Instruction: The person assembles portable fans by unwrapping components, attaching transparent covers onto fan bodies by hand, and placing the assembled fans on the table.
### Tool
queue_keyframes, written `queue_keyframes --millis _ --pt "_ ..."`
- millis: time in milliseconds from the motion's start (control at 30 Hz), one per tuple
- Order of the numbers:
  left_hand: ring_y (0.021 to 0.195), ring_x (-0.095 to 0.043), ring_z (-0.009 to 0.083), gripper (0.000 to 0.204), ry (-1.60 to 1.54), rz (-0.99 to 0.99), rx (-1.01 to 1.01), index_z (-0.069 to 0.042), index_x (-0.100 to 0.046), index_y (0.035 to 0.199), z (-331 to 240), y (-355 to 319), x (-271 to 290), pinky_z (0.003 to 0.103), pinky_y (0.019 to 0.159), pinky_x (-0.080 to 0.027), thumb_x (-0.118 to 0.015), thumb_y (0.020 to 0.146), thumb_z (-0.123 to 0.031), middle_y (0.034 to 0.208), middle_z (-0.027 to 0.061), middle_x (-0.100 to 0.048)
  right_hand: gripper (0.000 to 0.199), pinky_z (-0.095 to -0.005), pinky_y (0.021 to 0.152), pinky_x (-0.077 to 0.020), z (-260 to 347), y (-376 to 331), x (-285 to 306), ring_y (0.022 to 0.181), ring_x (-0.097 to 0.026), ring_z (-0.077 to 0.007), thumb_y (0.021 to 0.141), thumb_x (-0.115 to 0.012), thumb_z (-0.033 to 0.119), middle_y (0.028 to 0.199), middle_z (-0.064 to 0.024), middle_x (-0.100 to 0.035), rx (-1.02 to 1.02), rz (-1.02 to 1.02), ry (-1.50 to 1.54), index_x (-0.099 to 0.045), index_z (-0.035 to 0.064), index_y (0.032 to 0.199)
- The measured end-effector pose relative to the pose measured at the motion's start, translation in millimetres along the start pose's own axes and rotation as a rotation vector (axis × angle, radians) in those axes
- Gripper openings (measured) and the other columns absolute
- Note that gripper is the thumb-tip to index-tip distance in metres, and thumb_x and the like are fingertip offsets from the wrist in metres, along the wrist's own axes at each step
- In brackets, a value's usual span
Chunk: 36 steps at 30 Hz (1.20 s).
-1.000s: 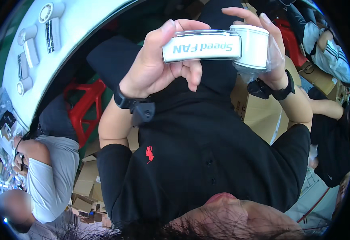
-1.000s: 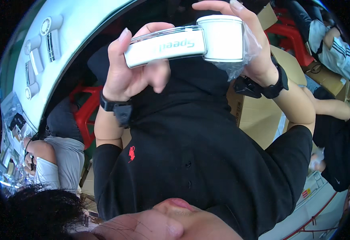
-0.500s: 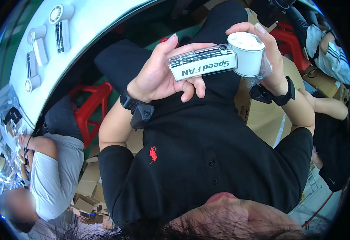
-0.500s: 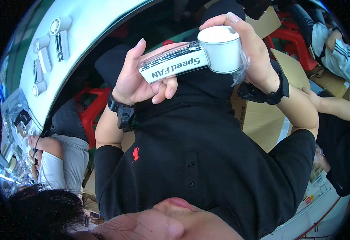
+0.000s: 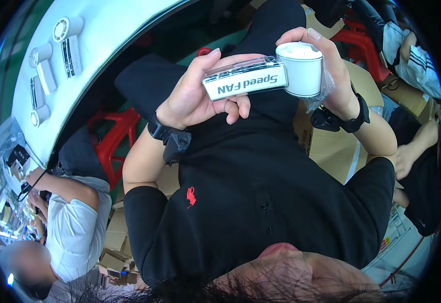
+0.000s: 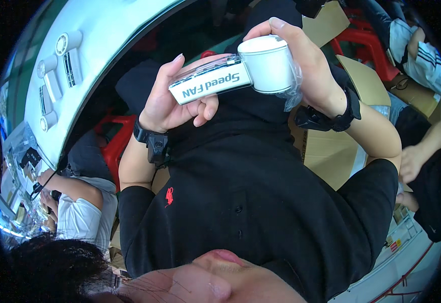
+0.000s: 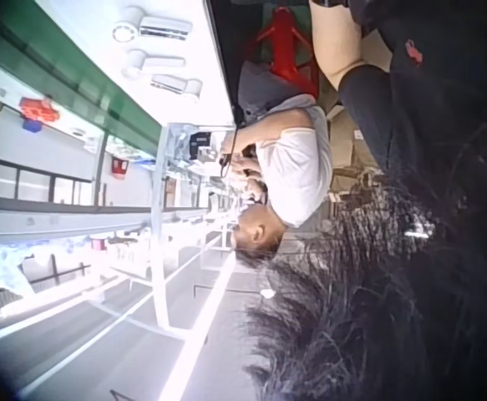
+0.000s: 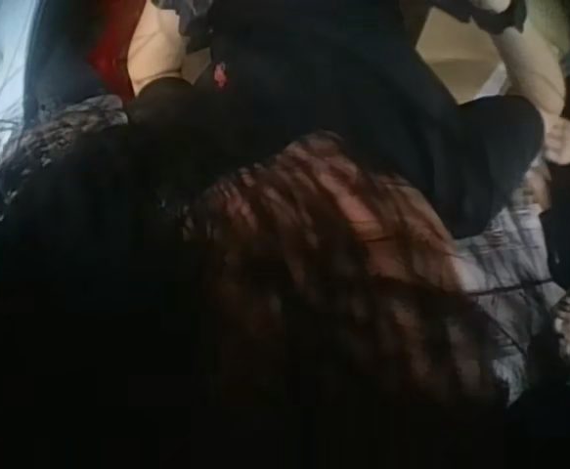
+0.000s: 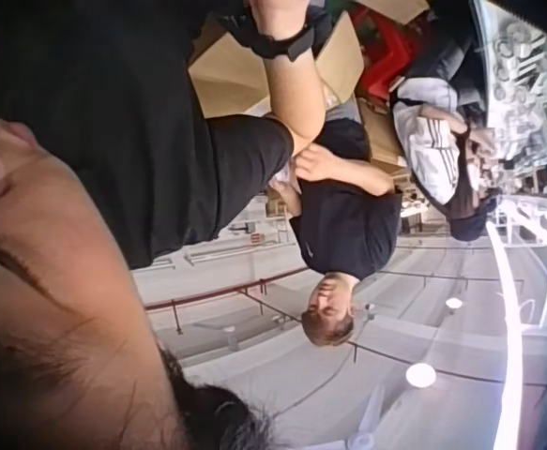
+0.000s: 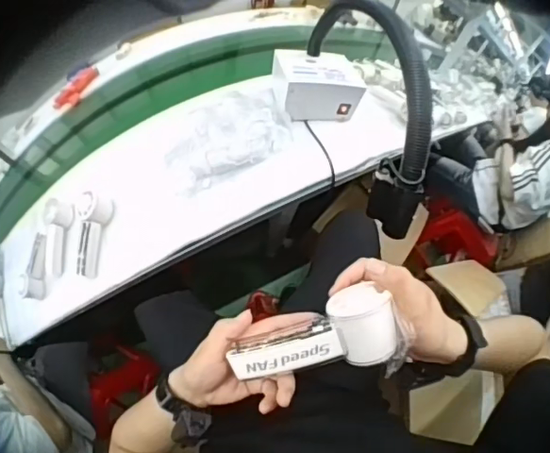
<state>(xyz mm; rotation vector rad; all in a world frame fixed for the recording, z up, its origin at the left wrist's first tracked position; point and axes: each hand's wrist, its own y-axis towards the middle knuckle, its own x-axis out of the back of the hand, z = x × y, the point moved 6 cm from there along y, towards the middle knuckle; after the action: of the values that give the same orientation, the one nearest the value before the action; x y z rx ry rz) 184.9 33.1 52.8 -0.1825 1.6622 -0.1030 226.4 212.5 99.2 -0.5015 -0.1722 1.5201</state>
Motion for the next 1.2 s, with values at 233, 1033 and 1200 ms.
queue_keyframes --millis 233,1033,1200 --pt "0.080 -0.069 0.0278 0.077 0.078 -0.039 0.013 -0.001 -0.025 0.150 -0.3 -0.6 0.3 0.030 0.057 -0.059 -0.024 0.101 -0.059 0.119 0.0256 -0.062 0.053 -0.0226 0.076 -0.0507 -2.9 2.5 1.9 0.086 -0.064 -0.0096 0.104 -0.029 0.047 0.096 -0.0048 -0.064 0.014 -0.084 -0.048 -0.058 0.0034 0.115" --pt "0.070 -0.061 0.0092 0.044 0.699 -0.126 0.491 -0.004 -0.047 0.134 51.7 -13.7 -19.1 0.024 0.060 -0.051 -0.059 0.099 -0.027 0.097 0.0062 -0.063 0.040 -0.0281 0.077 -0.0459 -62.5 -40.7 -14.7 0.075 -0.060 -0.0163 0.097 -0.047 0.034 0.080 -0.0076 -0.064 -0.726 -0.135 0.150 -0.062 0.0040 0.076" --pt "0.066 -0.059 0.0086 0.042 0.744 -0.213 0.565 -0.003 -0.051 0.130 68.2 -27.5 -28.4 0.025 0.058 -0.050 -0.060 0.099 -0.029 0.090 0.0029 -0.064 0.038 -0.0288 0.075 -0.0457 -74.2 -61.4 -28.1 0.072 -0.059 -0.0168 0.094 -0.049 0.030 0.076 -0.0099 -0.064 -0.600 -0.177 0.194 -0.056 0.0039 0.068"
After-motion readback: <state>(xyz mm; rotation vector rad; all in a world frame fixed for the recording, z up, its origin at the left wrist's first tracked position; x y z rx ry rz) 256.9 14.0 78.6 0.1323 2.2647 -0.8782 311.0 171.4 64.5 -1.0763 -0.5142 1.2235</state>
